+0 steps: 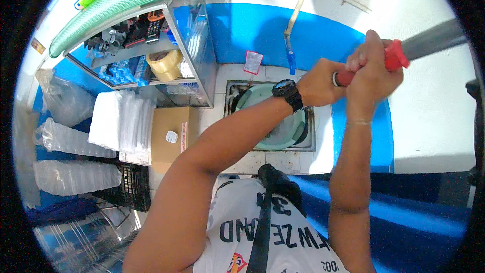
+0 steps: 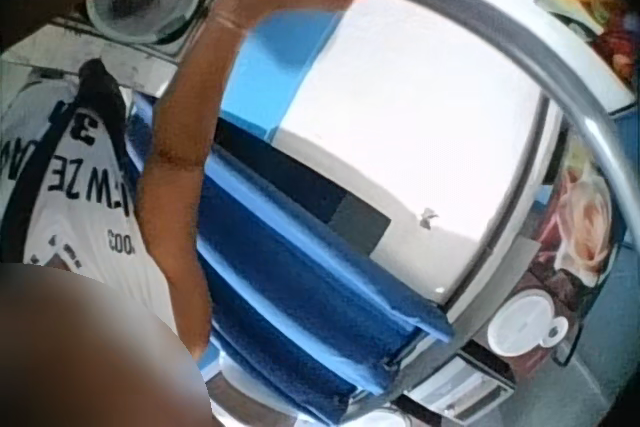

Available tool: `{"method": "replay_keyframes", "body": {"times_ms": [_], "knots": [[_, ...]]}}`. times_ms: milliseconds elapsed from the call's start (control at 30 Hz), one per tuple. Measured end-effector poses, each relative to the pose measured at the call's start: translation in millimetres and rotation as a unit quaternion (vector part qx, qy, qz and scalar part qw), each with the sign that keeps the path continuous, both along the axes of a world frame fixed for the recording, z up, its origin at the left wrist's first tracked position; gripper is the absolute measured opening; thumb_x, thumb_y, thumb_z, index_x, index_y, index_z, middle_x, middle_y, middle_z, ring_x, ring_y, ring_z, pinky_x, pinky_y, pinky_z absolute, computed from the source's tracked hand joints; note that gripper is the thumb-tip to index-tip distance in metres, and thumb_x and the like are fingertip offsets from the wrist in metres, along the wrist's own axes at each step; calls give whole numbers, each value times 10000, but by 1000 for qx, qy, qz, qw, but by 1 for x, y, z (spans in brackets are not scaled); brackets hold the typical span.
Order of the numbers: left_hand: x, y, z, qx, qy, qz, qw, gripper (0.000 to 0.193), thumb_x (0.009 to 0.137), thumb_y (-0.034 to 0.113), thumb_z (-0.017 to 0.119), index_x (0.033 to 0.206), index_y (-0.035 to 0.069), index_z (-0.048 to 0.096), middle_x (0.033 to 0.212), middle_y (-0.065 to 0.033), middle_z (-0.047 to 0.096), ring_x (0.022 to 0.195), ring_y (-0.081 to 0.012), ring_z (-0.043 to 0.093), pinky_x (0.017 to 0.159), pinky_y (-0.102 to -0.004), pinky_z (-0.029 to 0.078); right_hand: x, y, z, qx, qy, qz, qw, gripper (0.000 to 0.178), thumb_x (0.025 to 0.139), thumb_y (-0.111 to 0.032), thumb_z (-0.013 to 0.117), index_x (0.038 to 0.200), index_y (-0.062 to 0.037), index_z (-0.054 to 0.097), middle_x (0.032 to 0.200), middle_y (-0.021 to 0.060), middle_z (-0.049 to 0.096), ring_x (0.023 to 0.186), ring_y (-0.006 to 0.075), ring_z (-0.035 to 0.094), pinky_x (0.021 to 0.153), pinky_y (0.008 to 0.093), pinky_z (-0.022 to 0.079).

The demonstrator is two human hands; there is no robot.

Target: The person mops the tiled floor of a small commercial room using a mop and a bucket. They repeatedly dip the mop into the bucket, wring it out, and mop different sections of the floor around stacked water jugs and metal racks.

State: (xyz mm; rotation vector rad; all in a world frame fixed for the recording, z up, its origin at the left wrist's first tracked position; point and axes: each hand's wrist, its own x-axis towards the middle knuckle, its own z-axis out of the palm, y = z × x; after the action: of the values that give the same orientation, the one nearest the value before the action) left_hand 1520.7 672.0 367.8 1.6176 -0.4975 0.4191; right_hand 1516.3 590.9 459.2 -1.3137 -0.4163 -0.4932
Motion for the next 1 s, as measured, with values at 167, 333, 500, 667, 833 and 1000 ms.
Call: {"method": "replay_keyframes", "body": {"times_ms": [167,333,500,667,833,1000], "knots": [[-13,7,38,-14,-51,-114,992,329,812,262,770,981,-14,710,761,-122,701,704,-162,660,659,-346,511,-25,-19,48,-6,-19,159,987,165,908,-66,692,821,-52,553,631,26,531,528,126,540,517,281,474],[-26,18,85,16,43,-285,957,314,853,317,774,765,42,648,562,-7,575,481,-91,520,460,-285,390,-11,-44,106,-169,-142,497,839,285,888,-154,720,1024,-127,470,973,62,536,908,198,573,828,350,493],[-24,10,96,9,68,-425,903,349,847,253,743,616,36,596,543,-30,575,466,-122,556,450,-290,424,-1,-51,99,-51,-52,654,753,198,992,-211,611,909,-154,440,635,-19,501,491,110,492,482,281,458],[-23,-2,57,-13,-40,-184,982,227,790,175,731,767,-41,665,644,-109,657,622,-121,636,549,-327,500,-7,-40,64,54,30,508,859,196,1031,-68,473,858,-157,453,530,-25,395,376,101,363,358,280,349],[-15,-5,22,-43,0,-82,996,230,782,168,744,871,-36,684,737,-151,705,728,-134,689,626,-348,526,-5,-24,33,35,42,303,952,209,972,-98,624,818,-125,484,539,-34,374,391,97,367,369,273,320],[-16,-3,0,-46,-26,-4,999,255,781,185,768,895,-29,687,803,-193,724,813,-182,730,681,-375,541,-9,-7,10,33,20,222,974,180,904,-112,739,819,-59,589,533,-13,455,391,102,431,364,266,318]]}}
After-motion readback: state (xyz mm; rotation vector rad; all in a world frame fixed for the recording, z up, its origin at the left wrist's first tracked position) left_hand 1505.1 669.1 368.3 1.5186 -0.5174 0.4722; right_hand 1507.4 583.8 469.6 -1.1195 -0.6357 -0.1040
